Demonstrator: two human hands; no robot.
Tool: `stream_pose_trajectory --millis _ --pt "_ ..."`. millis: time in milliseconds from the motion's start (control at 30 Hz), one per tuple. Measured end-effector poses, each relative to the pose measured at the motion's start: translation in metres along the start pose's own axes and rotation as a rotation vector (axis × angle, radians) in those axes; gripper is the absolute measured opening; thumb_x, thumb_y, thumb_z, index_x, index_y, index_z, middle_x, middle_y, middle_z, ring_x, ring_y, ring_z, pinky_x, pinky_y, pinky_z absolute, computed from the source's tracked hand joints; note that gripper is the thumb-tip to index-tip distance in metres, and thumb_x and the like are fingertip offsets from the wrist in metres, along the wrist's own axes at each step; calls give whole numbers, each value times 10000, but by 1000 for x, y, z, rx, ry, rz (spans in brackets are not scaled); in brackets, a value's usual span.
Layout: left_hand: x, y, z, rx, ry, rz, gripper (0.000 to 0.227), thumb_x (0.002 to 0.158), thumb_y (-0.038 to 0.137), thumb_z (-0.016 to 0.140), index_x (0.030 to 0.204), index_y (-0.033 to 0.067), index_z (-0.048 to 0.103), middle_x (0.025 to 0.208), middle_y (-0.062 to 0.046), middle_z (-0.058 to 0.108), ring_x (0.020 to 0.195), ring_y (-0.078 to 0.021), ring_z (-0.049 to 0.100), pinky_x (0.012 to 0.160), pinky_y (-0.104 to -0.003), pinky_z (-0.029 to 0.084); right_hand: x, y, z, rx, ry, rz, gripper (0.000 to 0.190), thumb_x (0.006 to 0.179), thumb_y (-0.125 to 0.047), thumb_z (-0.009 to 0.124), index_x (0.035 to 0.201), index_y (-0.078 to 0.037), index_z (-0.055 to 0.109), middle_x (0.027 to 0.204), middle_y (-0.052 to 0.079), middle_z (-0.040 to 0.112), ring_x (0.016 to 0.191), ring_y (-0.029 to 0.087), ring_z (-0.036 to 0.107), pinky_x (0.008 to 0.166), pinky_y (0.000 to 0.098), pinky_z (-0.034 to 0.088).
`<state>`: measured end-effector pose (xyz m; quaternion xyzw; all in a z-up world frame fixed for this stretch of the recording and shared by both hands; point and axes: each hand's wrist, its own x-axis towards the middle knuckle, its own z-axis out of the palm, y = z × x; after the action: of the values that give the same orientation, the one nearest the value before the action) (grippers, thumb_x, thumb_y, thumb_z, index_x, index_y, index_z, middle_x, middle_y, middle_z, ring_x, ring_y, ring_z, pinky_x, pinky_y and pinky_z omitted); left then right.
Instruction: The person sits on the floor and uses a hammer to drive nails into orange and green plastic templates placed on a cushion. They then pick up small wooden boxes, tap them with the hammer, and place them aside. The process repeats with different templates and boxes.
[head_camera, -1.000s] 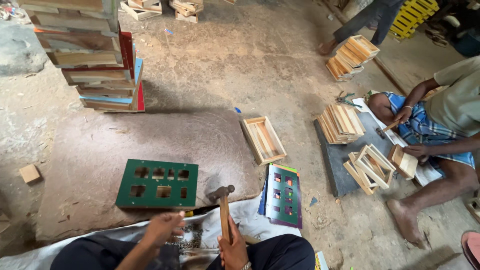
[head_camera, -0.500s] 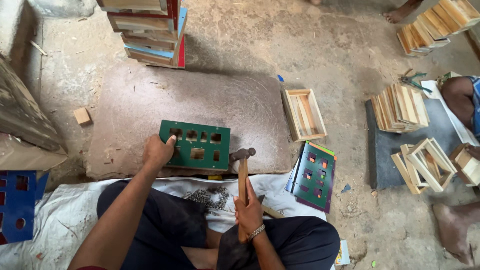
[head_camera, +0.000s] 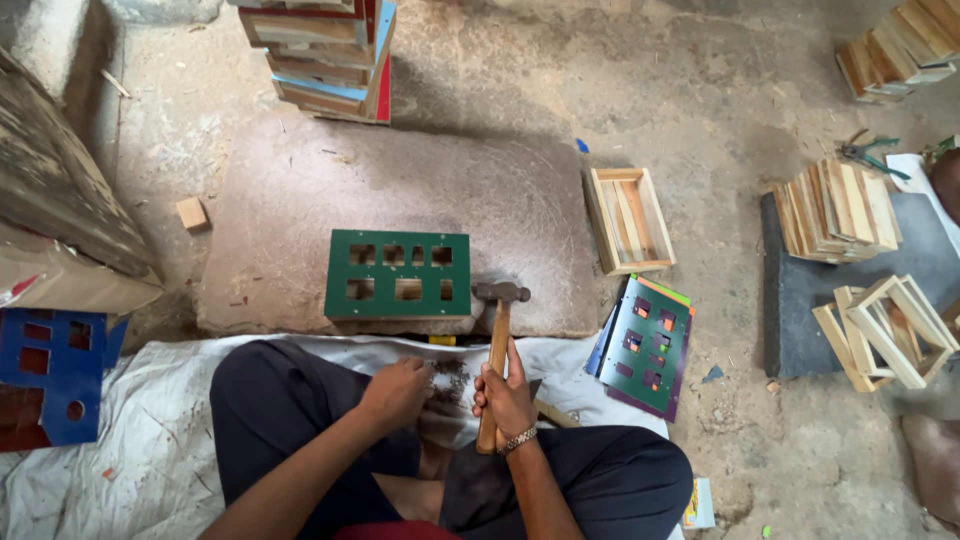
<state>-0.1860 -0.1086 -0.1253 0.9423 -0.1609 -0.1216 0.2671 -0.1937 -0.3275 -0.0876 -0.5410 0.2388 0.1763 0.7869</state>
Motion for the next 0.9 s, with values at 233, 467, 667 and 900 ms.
stream_pose_trajectory --millis 233,467,667,900 --pt "10 -6 37 152 -18 61 120 725 110 701 826 97 764 1000 -146 677 1015 -345 648 876 -466 520 -3 -1 -4 26 -20 -9 841 956 -134 621 1645 -289 165 760 58 565 530 108 518 431 285 476" --pt "4 1 27 -92 99 24 41 767 150 741 768 117 767 931 -112 699 959 -328 652 849 -462 519 -8 -4 -3 30 -37 -17 853 949 -133 623 1648 -284 159 760 52 567 528 106 523 426 282 478" --pt "7 14 8 -554 118 -221 194 797 145 832 776 20 685 836 -119 715 772 -247 713 721 -394 574 -7 -9 -1 29 -7 27 855 951 -136 631 1646 -293 159 761 51 572 531 105 526 428 283 472" --pt "65 4 -45 -949 383 -134 138 819 67 790 830 82 654 831 -88 739 735 -120 730 640 -259 653 -10 -17 6 10 37 50 871 932 -130 642 1645 -283 166 742 48 571 522 112 516 433 290 463"
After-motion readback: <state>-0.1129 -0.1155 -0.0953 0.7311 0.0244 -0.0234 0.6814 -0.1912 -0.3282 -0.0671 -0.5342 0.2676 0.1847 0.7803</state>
